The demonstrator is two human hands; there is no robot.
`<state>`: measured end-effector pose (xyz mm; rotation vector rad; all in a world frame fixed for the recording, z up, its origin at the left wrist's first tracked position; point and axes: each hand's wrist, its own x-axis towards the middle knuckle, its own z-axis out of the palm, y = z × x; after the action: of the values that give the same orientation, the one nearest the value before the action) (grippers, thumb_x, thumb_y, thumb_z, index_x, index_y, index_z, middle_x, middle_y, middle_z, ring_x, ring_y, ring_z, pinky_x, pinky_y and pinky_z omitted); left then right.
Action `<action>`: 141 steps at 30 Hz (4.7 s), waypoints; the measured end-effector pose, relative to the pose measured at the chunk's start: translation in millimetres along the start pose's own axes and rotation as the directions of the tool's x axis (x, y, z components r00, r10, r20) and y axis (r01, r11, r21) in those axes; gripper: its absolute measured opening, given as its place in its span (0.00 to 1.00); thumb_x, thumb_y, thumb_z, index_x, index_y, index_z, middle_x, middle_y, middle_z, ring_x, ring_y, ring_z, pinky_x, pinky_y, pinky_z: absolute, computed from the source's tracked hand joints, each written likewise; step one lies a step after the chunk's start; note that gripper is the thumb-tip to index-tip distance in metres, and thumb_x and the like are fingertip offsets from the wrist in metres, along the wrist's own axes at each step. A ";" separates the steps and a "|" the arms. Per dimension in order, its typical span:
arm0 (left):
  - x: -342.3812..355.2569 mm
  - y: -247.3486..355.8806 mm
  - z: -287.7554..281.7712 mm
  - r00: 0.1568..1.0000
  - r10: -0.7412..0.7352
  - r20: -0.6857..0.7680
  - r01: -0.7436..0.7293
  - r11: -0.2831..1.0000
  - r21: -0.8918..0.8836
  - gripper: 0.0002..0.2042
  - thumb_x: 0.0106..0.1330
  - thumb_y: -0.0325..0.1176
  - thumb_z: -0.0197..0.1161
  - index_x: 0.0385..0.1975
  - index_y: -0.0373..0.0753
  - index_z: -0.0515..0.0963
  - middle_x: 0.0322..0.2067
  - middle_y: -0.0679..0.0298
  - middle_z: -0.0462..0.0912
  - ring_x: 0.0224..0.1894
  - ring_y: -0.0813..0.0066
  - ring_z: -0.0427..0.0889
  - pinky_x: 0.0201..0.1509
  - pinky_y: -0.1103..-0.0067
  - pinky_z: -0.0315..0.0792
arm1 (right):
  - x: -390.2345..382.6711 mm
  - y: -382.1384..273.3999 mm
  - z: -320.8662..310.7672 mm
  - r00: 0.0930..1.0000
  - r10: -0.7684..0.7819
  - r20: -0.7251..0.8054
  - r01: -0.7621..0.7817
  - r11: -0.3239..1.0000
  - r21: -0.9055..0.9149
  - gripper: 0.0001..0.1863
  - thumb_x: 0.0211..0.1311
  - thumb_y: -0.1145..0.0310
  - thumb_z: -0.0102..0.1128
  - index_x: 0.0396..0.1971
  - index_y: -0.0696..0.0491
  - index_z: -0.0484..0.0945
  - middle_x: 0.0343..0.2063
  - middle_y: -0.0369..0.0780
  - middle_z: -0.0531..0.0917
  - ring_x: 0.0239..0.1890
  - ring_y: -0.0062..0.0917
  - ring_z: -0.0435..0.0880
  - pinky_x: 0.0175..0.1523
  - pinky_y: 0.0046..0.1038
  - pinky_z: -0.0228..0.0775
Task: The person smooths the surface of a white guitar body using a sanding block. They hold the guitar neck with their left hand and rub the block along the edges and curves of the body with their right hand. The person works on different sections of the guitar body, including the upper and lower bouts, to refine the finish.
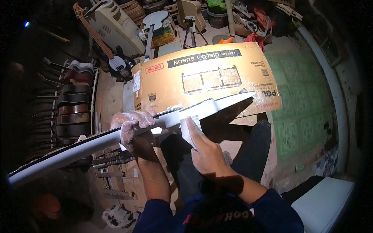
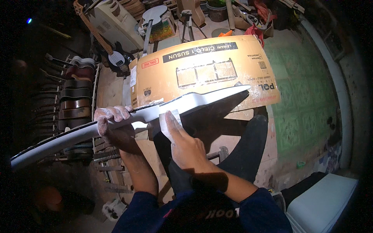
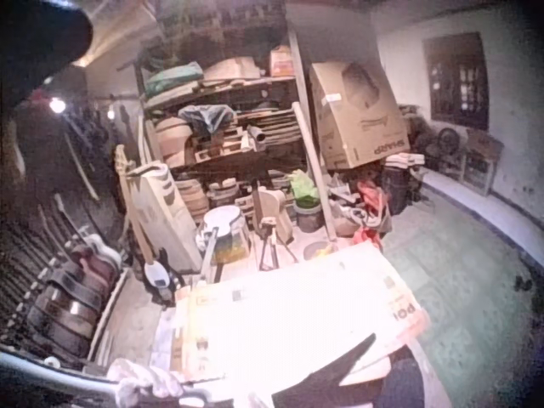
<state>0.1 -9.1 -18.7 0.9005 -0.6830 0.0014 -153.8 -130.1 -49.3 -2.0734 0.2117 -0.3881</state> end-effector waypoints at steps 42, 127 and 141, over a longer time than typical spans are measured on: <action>-5.2 -0.5 -0.3 1.000 0.028 0.010 -0.028 1.000 -0.010 0.11 0.66 0.41 0.58 0.31 0.42 0.69 0.21 0.61 0.73 0.26 0.62 0.77 0.41 0.60 0.73 | 1.5 -1.6 -12.8 1.000 0.024 -0.001 -0.023 0.985 -0.173 0.37 0.58 0.79 0.51 0.70 0.52 0.56 0.64 0.49 0.69 0.31 0.51 0.85 0.38 0.46 0.80; 41.0 -4.6 -29.0 0.997 -0.074 0.008 0.074 0.996 -0.046 0.13 0.72 0.45 0.50 0.33 0.44 0.71 0.20 0.67 0.74 0.26 0.73 0.76 0.40 0.66 0.74 | 26.8 209.1 -45.9 0.982 0.094 -0.164 -0.097 0.995 -0.009 0.29 0.57 0.83 0.44 0.61 0.55 0.73 0.62 0.45 0.75 0.63 0.38 0.74 0.67 0.32 0.66; 46.0 -7.5 -17.2 0.995 -0.092 -0.035 0.093 0.995 0.027 0.11 0.70 0.45 0.51 0.32 0.46 0.70 0.19 0.69 0.71 0.25 0.76 0.74 0.42 0.68 0.74 | 18.3 307.9 -79.6 0.952 0.112 -0.285 -0.184 0.953 -0.239 0.32 0.54 0.87 0.41 0.61 0.55 0.72 0.62 0.50 0.73 0.64 0.37 0.73 0.66 0.32 0.66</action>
<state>47.9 -14.1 -6.2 0.9570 -0.6108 -0.0561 -162.9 -355.9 -273.8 -2.2416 0.6090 -0.5738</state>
